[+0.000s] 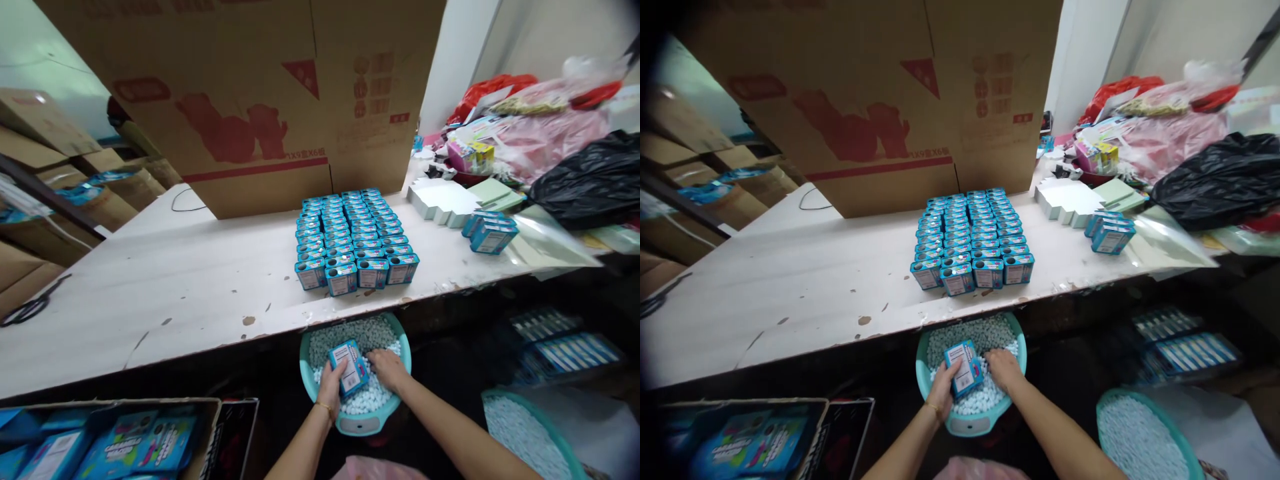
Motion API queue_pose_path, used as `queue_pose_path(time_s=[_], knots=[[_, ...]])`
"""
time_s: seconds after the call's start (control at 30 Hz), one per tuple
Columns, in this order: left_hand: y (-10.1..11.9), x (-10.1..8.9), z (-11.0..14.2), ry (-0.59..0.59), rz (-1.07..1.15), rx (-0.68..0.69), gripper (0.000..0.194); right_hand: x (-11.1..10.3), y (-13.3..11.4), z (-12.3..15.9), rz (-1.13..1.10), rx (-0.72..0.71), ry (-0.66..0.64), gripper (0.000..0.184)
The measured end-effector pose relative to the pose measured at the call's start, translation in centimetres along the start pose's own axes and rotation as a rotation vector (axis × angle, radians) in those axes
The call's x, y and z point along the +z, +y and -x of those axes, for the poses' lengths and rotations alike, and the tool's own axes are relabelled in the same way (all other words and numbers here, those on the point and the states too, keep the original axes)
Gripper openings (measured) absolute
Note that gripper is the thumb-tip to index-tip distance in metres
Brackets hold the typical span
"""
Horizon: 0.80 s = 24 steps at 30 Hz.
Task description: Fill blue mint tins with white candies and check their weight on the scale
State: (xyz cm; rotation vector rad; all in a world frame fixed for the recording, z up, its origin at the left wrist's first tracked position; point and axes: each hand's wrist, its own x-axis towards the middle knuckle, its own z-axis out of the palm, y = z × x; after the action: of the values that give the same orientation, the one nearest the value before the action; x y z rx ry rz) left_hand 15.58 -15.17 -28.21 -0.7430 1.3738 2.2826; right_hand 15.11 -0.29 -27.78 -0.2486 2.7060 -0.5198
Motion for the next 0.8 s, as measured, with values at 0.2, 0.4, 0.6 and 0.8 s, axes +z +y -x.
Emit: queue_pose_path(time_s=[0.2, 0.4, 0.6, 0.8], knots=[[2.1, -0.4, 1.7, -0.087, -0.005, 0.018, 0.035, -0.7, 0.1, -0.7, -0.137, 0.011, -0.015, 0.026], [5.7, -3.9, 3.6, -0.077, -0.345, 0.344, 0.043, -2.5, 1.0, -0.6, -0.246, -0.012, -0.012, 0.029], [6.3, -4.5, 2.7, -0.003, -0.748, 0.610, 0.037, -8.4, 0.9, 1.7, -0.256, -0.139, 0.028, 0.027], [5.0, -3.0, 1.5, -0.052, -0.897, 0.681, 0.034, -12.8, -1.7, 3.1, -0.107, -0.230, -0.044, 0.022]])
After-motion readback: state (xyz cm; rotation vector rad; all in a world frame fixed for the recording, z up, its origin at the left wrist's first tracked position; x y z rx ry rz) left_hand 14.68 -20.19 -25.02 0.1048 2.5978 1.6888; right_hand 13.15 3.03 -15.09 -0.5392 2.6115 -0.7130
